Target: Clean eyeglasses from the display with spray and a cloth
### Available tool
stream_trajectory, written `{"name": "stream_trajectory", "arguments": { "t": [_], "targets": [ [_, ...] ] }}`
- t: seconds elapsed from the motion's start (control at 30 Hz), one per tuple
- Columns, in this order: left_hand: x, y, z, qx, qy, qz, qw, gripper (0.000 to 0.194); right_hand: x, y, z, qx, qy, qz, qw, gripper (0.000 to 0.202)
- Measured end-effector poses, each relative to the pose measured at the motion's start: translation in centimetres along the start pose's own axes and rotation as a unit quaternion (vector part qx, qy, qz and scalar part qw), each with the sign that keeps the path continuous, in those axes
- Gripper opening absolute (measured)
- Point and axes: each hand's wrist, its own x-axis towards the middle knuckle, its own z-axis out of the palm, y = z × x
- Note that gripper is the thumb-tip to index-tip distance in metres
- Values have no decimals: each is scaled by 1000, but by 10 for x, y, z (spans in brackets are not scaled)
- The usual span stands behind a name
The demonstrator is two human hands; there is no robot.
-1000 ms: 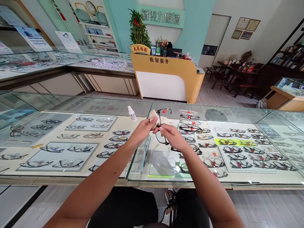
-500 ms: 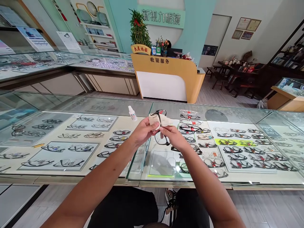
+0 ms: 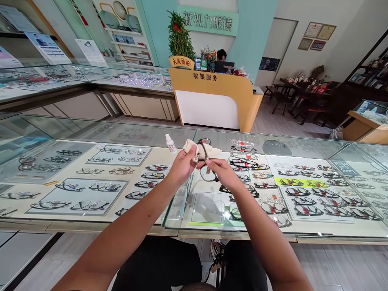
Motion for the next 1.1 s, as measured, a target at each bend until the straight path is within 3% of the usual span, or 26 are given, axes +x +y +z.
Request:
{"name": "stream_trajectory", "arguments": {
  "t": [0.2, 0.47, 0.63, 0.83, 0.97, 1.1],
  "targets": [
    [-6, 7, 3, -15, -60, -35, 997, 48, 0, 5, -3, 36, 8, 6, 999, 41],
    [-8, 2, 6, 9, -50, -10, 999, 45, -3, 1, 1, -38, -2, 6, 999, 48],
    [0, -1, 0, 19, -2, 15, 1000, 51, -5, -4, -1, -33, -10, -2, 999, 46],
    [-2, 9, 0, -3, -55, -21, 998, 48, -4, -5, -7, -15, 26, 8, 1000, 46],
    [-7, 12, 2, 28, -97, -22, 995, 54, -2, 1, -8, -8, 18, 13, 1000, 47],
    [-6, 5, 2, 46, -72, -4, 996, 44, -3, 2, -5, -23, -2, 15, 1000, 47]
  ]
}}
